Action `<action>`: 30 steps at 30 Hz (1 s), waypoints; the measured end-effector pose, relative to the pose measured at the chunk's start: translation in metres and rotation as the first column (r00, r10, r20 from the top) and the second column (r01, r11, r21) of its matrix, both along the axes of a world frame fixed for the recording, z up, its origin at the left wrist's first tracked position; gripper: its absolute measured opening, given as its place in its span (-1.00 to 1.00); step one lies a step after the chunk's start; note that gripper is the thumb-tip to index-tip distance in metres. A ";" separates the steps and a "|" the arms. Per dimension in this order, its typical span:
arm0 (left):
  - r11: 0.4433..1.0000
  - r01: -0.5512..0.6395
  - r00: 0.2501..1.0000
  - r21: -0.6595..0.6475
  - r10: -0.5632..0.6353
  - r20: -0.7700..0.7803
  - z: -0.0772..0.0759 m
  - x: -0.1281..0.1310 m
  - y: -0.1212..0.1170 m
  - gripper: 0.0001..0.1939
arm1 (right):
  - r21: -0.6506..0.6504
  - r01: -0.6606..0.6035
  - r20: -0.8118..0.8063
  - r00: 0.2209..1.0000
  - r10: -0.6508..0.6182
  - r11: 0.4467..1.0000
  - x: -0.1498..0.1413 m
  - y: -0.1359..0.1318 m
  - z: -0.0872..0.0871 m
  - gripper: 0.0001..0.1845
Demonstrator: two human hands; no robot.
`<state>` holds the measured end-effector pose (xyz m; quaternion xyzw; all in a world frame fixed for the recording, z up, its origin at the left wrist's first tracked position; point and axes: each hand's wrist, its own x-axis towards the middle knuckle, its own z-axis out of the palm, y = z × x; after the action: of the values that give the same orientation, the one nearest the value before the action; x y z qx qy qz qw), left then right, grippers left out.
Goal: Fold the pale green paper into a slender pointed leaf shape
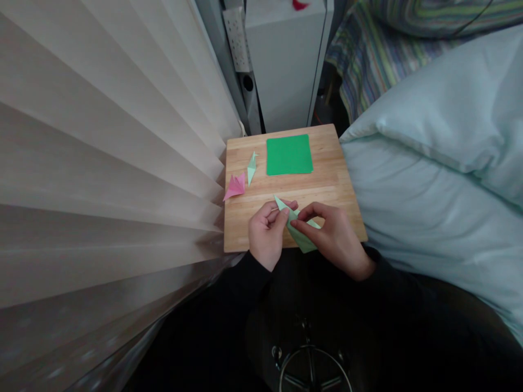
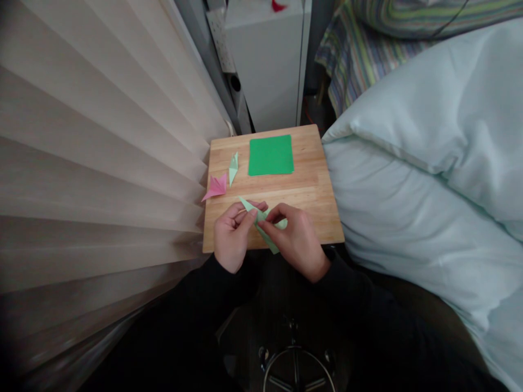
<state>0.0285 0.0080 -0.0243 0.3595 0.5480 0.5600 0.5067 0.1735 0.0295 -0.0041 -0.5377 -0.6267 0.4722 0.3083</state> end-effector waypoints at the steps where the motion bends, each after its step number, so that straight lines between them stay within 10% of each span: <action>1: 1.000 0.010 1.000 0.003 -0.010 0.004 0.000 0.001 -0.001 -0.82 | -0.026 0.006 -0.029 1.000 -0.007 1.000 0.000 0.000 0.000 -0.81; 15: 0.963 0.267 0.958 0.024 -0.268 0.105 -0.006 -0.014 0.005 -0.72 | -0.076 0.060 -0.047 0.997 -0.063 0.995 0.003 0.005 0.001 -0.83; 30: 0.977 0.209 0.969 -0.049 -0.200 0.148 -0.008 -0.012 0.003 -0.73 | -0.077 0.054 -0.060 0.996 -0.059 0.996 0.001 0.003 0.001 -0.84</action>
<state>0.0163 0.0113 -0.0324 0.3568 0.4882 0.5111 0.6109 0.1745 0.0329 -0.0033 -0.5513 -0.5833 0.5031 0.3205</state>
